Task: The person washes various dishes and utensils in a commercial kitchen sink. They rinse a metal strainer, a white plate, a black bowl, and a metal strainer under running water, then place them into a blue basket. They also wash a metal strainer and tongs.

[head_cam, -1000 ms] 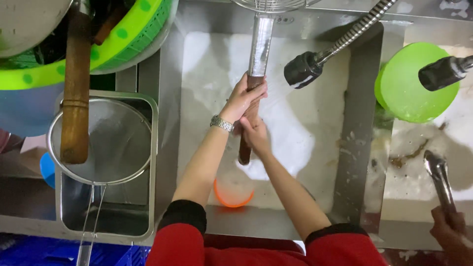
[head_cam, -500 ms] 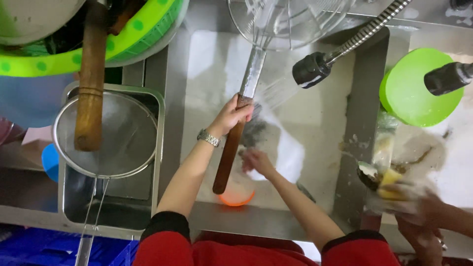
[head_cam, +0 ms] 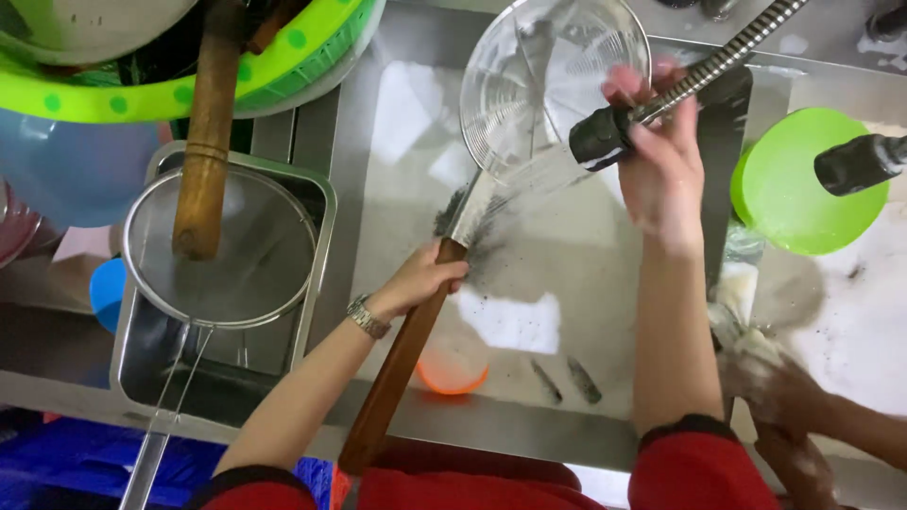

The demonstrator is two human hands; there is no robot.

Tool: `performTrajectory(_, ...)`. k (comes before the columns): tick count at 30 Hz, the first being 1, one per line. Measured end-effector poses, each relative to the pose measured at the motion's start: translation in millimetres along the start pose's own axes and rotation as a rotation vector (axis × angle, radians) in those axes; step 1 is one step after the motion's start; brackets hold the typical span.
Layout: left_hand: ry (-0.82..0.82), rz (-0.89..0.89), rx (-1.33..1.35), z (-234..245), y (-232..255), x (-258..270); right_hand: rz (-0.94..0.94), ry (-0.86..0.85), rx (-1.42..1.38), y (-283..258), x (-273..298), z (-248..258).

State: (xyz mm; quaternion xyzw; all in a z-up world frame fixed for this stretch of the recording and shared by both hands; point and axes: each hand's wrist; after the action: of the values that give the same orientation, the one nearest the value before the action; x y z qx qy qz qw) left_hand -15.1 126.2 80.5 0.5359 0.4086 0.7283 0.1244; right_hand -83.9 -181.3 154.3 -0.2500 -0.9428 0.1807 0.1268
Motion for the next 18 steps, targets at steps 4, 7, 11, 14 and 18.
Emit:
performTrajectory(4, -0.05, 0.035, 0.041, -8.8, 4.0, 26.7, -0.036, -0.284, 0.863, -0.4, -30.3, -29.1)
performTrajectory(7, -0.061, 0.084, 0.128, -10.8, -11.2, 48.7, 0.022, -0.156, 1.07, 12.8, -60.9, -23.9)
performTrajectory(11, -0.134, 0.066, 0.076, -2.5, -22.5, 81.8, 0.392, -0.043, 1.095, 50.0, -108.0, 14.9)
performTrajectory(14, -0.192, 0.012, 0.15, -4.1, -64.0, 77.9, 0.287, -0.11, 0.989, 53.9, -86.8, -20.0)
performTrajectory(18, -0.152, 0.14, 0.162, -1.4, -55.5, 85.7, 0.127, -0.176, 0.884, 35.0, -59.9, -38.2)
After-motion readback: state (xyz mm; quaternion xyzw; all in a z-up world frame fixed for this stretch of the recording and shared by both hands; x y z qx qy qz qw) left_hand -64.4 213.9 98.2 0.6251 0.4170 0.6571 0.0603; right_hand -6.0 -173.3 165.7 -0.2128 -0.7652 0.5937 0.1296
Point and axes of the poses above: each hand's wrist, its own x-axis away from the middle knuckle, its own z-axis out of the back of the hand, y = z × x, and after that the axes turned 13 degrees about -x, right-handed
